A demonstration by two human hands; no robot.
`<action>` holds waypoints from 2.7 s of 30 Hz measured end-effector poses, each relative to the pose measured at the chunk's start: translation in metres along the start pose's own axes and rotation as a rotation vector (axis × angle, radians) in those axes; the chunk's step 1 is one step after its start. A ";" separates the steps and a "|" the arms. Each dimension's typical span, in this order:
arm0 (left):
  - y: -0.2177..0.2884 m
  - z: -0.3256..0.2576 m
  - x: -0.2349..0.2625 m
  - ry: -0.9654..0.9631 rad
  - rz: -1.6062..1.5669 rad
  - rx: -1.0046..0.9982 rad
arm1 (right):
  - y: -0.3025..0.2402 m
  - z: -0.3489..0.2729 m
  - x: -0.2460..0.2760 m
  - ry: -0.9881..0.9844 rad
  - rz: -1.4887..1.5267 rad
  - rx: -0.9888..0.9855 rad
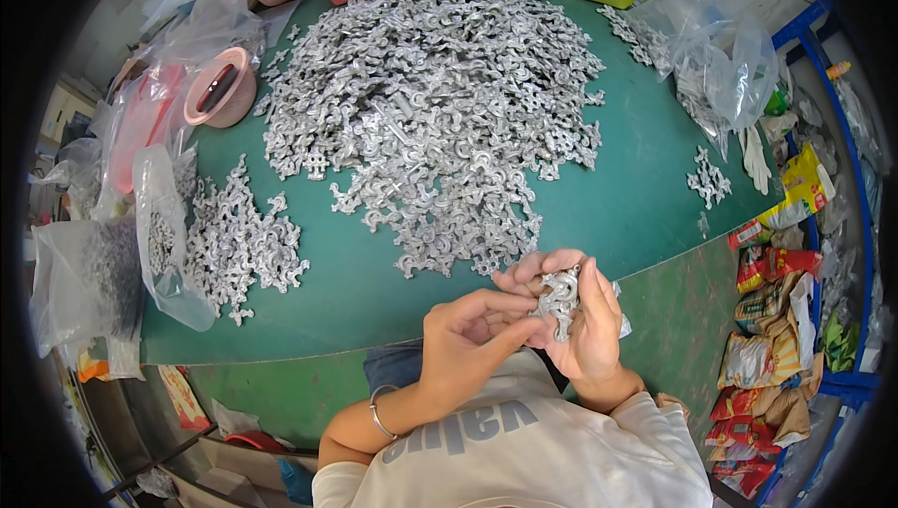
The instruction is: The person sorts small gray metal components from a large pile on a green table by hand, placing specific parts into different piles and containers.
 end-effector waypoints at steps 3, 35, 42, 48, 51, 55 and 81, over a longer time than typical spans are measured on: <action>0.000 0.000 0.000 0.000 -0.004 0.011 | 0.001 -0.001 0.002 -0.009 0.001 0.014; -0.036 0.021 0.019 0.009 0.258 0.015 | -0.084 0.033 0.138 0.591 -1.466 0.652; -0.038 0.017 0.020 -0.032 0.331 0.030 | -0.016 0.061 0.075 0.216 -1.719 0.486; -0.039 0.019 0.023 -0.003 0.296 0.031 | -0.022 0.054 0.081 0.326 -1.451 0.409; -0.037 0.024 0.024 0.041 0.229 0.000 | -0.027 0.048 0.073 0.325 -1.444 0.514; -0.032 0.030 0.025 0.054 0.190 -0.021 | -0.036 0.041 0.061 0.341 -1.456 0.542; -0.015 0.018 0.023 0.048 -0.273 0.372 | -0.040 0.007 0.009 -0.040 -1.055 0.592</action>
Point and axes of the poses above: each hand's wrist, its own z-axis towards the middle knuckle, its own x-axis out of the back of the hand, y = z × x, the point moved 5 cm from there along z, towards the middle knuckle, and after that the axes turned 11 degrees about y, right-handed, at the moved point
